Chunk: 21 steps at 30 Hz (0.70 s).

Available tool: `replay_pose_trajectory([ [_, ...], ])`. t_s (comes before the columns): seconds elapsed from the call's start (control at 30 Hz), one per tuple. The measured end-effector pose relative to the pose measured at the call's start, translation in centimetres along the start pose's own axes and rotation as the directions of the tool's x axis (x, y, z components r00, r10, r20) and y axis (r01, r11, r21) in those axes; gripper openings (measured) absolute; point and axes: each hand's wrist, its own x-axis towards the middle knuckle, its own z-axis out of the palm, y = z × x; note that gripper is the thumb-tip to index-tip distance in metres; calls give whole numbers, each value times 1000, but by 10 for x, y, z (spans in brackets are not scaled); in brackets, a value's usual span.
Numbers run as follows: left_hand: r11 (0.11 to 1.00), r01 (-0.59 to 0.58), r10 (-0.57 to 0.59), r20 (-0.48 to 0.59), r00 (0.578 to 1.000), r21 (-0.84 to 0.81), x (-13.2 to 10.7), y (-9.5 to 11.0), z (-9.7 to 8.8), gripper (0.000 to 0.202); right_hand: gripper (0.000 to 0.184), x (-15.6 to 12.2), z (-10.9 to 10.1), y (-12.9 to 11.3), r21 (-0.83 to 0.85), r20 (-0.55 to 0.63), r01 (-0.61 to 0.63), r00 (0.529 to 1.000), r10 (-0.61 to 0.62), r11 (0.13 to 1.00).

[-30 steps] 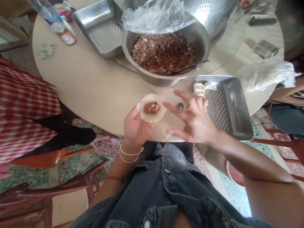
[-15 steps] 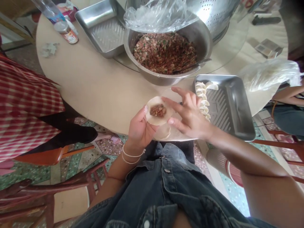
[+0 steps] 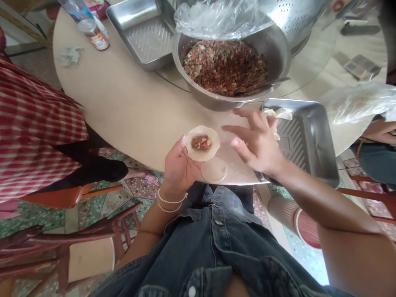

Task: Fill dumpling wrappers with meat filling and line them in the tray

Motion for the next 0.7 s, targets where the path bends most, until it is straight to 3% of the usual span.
replay_pose_trajectory([
  [0.1, 997, 71, -72, 63, 995, 9, 0, -3, 3, 45, 68, -11, -4, -7, 54, -14, 108, 994, -107, 993],
  [0.27, 982, 189, -190, 170, 967, 21, 0, -10, 6, 47, 68, -11, 2, -13, 106, 28, 91, 995, -95, 990],
  [0.43, 980, 195, -199, 175, 964, 44, -2, -10, 4, 47, 71, -1, -2, -13, 228, 95, 145, 981, -170, 963],
  [0.57, 995, 85, -90, 86, 992, 56, -4, -3, 0, 49, 78, 8, 5, 5, 102, 18, -32, 999, 30, 994],
  [0.7, 998, 21, -24, 54, 998, 67, -5, 1, -1, 48, 86, 15, 21, 22, -17, 128, -93, 987, 94, 996],
])
